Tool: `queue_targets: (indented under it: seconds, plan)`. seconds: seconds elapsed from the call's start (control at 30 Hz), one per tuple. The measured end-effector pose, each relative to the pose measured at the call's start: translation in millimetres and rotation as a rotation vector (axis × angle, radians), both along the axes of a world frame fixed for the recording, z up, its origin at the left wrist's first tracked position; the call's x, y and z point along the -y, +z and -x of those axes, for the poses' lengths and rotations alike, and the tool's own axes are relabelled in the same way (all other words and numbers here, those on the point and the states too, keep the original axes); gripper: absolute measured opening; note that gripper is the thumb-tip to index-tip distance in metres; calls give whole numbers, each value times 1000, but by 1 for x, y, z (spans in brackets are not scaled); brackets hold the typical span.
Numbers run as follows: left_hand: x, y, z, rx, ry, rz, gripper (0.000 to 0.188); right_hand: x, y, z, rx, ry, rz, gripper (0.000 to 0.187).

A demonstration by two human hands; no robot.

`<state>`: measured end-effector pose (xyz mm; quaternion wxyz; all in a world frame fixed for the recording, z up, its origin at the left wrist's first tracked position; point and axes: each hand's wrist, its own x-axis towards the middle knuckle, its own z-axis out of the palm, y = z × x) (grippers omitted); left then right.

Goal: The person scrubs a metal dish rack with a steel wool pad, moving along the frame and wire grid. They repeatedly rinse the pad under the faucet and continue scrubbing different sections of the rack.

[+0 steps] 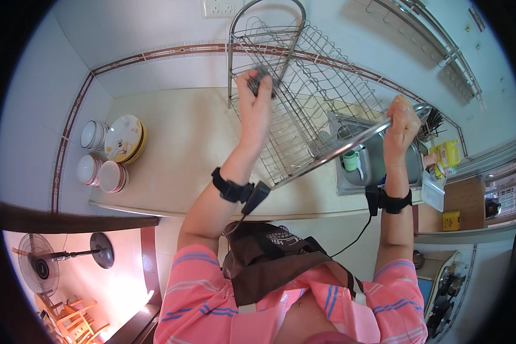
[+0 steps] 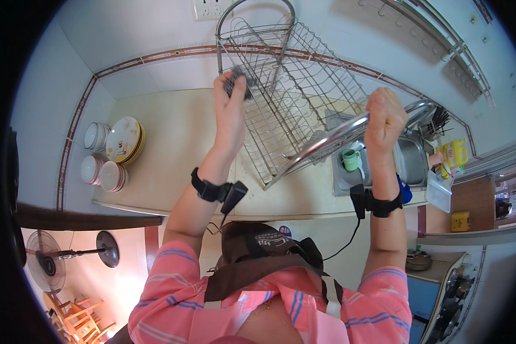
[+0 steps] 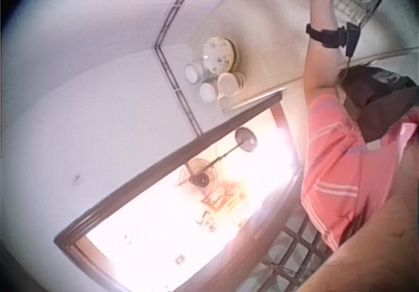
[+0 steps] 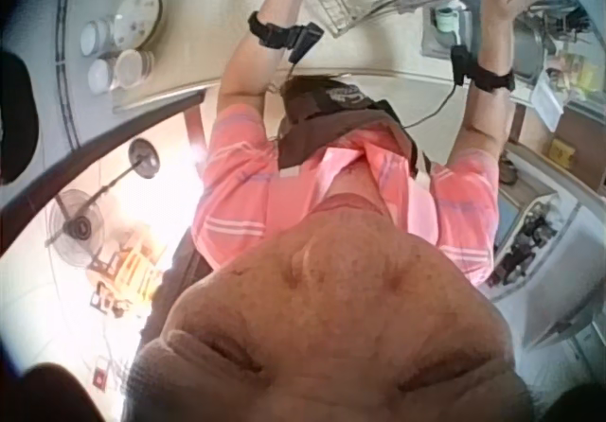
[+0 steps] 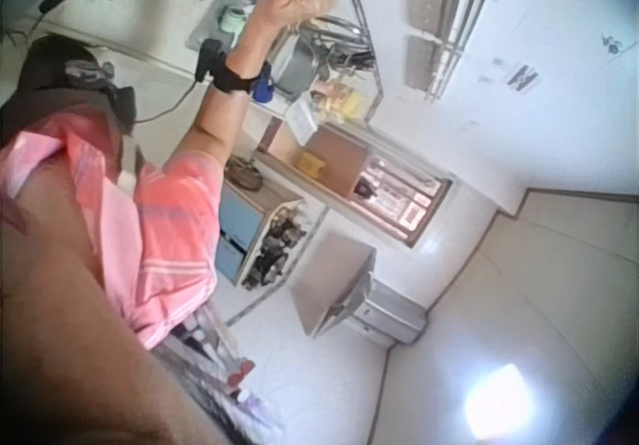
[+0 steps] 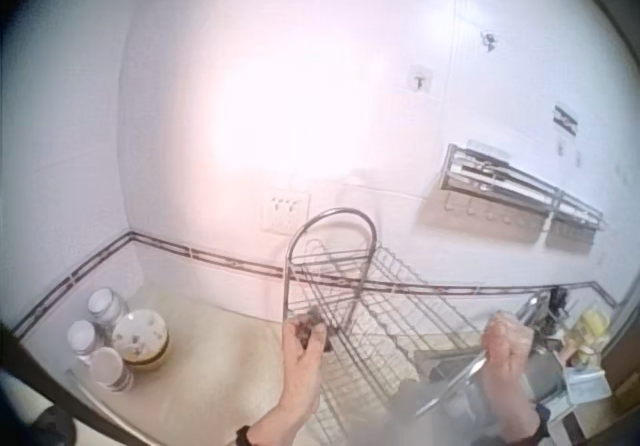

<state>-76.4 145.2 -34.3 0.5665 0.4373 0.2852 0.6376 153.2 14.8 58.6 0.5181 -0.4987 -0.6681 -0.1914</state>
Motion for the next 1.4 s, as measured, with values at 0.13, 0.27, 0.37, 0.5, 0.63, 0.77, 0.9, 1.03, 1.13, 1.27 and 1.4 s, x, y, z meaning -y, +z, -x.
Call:
queue_targets:
  seconds: [0.13,0.27,0.37,0.5,0.63,0.77,0.9,1.03,1.13,1.27,1.4]
  plan:
    - [66,3,5,-73,-81,-41,32,-5,1,2,3,59,-35,42]
    - [121,-2,17,-296,-87,-171,28,-3,7,4,59,73,-36,37]
    - [145,-9,36,-227,-78,-81,26,4,16,-2,-31,234,172,21]
    - [176,-23,61,-129,73,110,25,26,31,-1,402,195,-152,18]
    - [210,-40,69,-120,98,169,24,66,48,45,560,473,191,13]
    - [224,-50,62,-160,101,140,29,122,64,82,587,892,577,15]
    - [238,-56,59,-148,64,171,32,180,63,109,457,1394,441,17]
    - [267,-59,74,-192,48,202,31,214,52,162,532,1556,485,18]
    - [280,-60,85,-206,81,184,31,232,38,201,573,1656,493,18]
    - [291,-64,96,-128,92,237,28,239,26,235,591,1720,489,19]
    - [300,-66,110,-121,132,260,27,244,24,246,595,1769,486,20]
